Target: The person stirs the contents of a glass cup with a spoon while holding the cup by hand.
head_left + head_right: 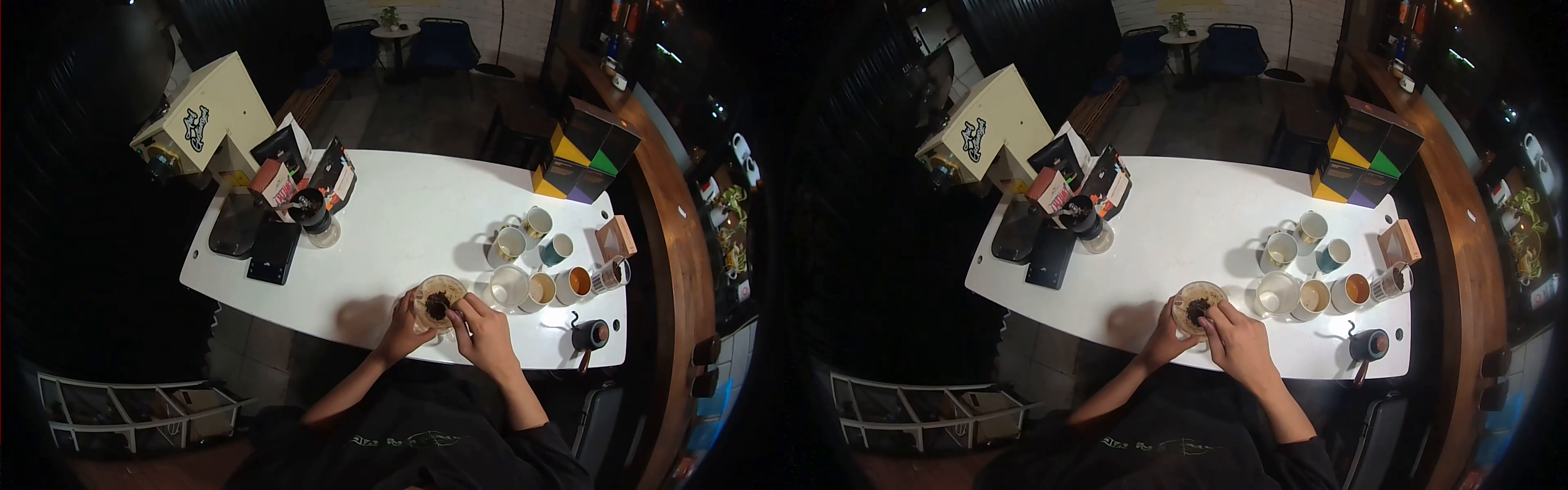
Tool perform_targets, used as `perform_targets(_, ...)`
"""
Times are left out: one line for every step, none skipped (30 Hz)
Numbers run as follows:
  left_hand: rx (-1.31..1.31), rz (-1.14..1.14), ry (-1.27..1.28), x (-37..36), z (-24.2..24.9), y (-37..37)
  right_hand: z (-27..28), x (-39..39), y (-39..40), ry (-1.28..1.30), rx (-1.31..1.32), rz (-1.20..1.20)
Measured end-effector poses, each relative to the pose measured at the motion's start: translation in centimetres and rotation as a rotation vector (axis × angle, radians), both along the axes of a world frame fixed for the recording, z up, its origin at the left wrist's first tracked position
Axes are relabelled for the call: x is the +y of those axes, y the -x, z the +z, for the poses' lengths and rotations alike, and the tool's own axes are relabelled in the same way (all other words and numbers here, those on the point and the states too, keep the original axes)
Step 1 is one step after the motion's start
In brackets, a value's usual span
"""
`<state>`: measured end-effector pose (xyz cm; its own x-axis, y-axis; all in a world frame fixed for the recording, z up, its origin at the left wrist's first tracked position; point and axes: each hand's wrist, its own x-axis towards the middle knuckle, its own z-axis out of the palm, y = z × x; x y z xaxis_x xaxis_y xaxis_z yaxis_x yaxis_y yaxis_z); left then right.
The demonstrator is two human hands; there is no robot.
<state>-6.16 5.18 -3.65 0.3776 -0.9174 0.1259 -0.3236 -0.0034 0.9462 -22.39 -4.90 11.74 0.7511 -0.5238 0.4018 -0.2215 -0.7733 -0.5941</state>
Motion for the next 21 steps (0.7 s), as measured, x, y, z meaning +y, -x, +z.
perform_targets(-0.123, 0.012, 0.006, 0.0, 0.2, 0.0, -0.1, 0.0, 0.2, -0.033, -0.016, 0.02)
perform_targets(-0.247, 0.023, 0.012, 0.0, 0.4, 0.0, -0.1, 0.1, 0.3, -0.065, -0.031, 0.04)
perform_targets(-0.261, 0.034, 0.018, 0.0, 0.6, 0.1, -0.2, 0.1, 0.5, -0.083, -0.039, 0.037)
perform_targets(-0.258, 0.039, 0.018, 0.1, 0.6, 0.1, -0.5, 0.1, 0.6, -0.083, -0.036, 0.042)
perform_targets(-0.187, 0.033, -0.002, 0.0, 0.3, 0.0, -0.7, 0.1, 0.5, -0.045, -0.035, 0.019)
perform_targets(-0.119, 0.026, -0.02, -0.1, 0.0, -0.1, -0.8, 0.1, 0.6, -0.004, -0.036, -0.005)
perform_targets(-0.123, 0.029, -0.015, -0.2, -0.2, 0.0, -0.8, 0.0, 0.6, 0.001, -0.041, -0.001)
perform_targets(-0.136, 0.044, 0.018, -0.3, -0.2, 0.1, -0.8, -0.1, 0.7, -0.004, -0.002, 0.001)
perform_targets(-0.15, 0.056, 0.049, -0.3, -0.3, 0.1, -0.7, -0.1, 0.8, -0.01, 0.035, -0.001)
perform_targets(-0.158, 0.05, 0.051, -0.3, -0.4, 0.1, -0.6, -0.1, 1.0, -0.009, 0.027, -0.006)
perform_targets(-0.128, 0.041, 0.058, -0.4, -0.4, 0.0, -0.4, -0.1, 1.3, 0.0, 0.059, -0.006)
perform_targets(-0.097, 0.03, 0.064, -0.5, -0.4, 0.0, -0.3, -0.2, 1.5, 0.009, 0.092, -0.007)
perform_targets(-0.104, 0.019, 0.065, -0.6, -0.3, 0.1, -0.3, -0.2, 1.7, 0.008, 0.085, -0.018)
perform_targets(-0.106, 0.028, 0.073, -0.7, -0.2, 0.1, -0.4, -0.2, 1.9, 0.011, 0.101, -0.031)
perform_targets(-0.109, 0.039, 0.082, -0.7, 0.0, 0.0, -0.4, -0.2, 2.1, 0.013, 0.117, -0.042)
perform_targets(-0.116, 0.033, 0.082, -0.6, 0.1, 0.0, -0.3, -0.2, 2.2, 0.013, 0.109, -0.049)
perform_targets(-0.201, 0.032, 0.069, -0.5, 0.3, -0.1, -0.3, -0.2, 2.3, 0.01, 0.112, -0.054)
perform_targets(-0.288, 0.029, 0.057, -0.4, 0.6, -0.3, -0.2, -0.1, 2.3, 0.006, 0.113, -0.061)
perform_targets(-0.309, 0.029, 0.056, -0.4, 0.5, -0.5, -0.1, 0.0, 2.2, 0.008, 0.099, -0.073)
perform_targets(-0.331, 0.028, 0.06, -0.4, 0.2, -0.6, 0.2, 0.2, 2.2, -0.007, 0.11, -0.08)
perform_targets(-0.329, 0.016, 0.076, -0.5, 0.0, -0.8, 0.2, 0.2, 2.0, -0.02, 0.12, -0.088)
